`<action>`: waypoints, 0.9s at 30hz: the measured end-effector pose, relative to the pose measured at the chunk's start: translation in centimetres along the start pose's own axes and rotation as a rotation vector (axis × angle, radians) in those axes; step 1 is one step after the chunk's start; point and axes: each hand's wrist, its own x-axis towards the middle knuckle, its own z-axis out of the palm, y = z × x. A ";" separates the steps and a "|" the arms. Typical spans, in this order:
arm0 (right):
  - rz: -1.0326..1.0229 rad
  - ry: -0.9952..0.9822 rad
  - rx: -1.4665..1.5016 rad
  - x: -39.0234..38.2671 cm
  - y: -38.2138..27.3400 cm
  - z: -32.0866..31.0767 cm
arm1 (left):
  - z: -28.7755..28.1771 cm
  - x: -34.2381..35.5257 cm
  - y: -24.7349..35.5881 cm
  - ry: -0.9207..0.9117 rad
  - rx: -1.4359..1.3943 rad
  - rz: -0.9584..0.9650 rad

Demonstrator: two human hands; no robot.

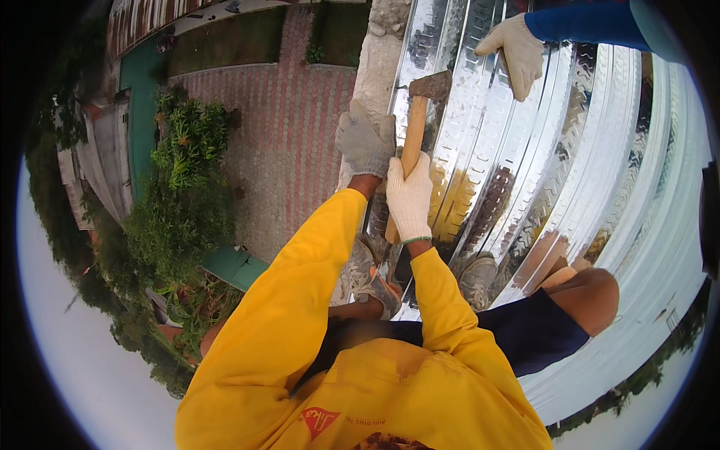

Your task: The person is installing metal roof sheets on a corrugated roof. They use a hammer to drive nails into the roof sheets, securing them in place. The person moves along the roof, picking up nails from a bucket and hammering them into the sheets.

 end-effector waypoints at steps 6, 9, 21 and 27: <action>-0.127 0.280 0.276 -1.2 -2.0 -2.2 | -0.5 -0.1 0.3 -0.032 -0.051 -0.004; -0.131 0.185 0.135 -1.2 -0.5 0.4 | -0.1 -0.1 -0.1 -0.031 -0.022 -0.012; 0.015 -0.025 -0.052 -0.7 0.2 -0.1 | -0.6 0.1 0.5 -0.014 -0.038 0.009; -0.202 0.150 0.174 -0.5 -3.7 -4.0 | -1.0 0.3 -0.1 -0.047 -0.052 -0.023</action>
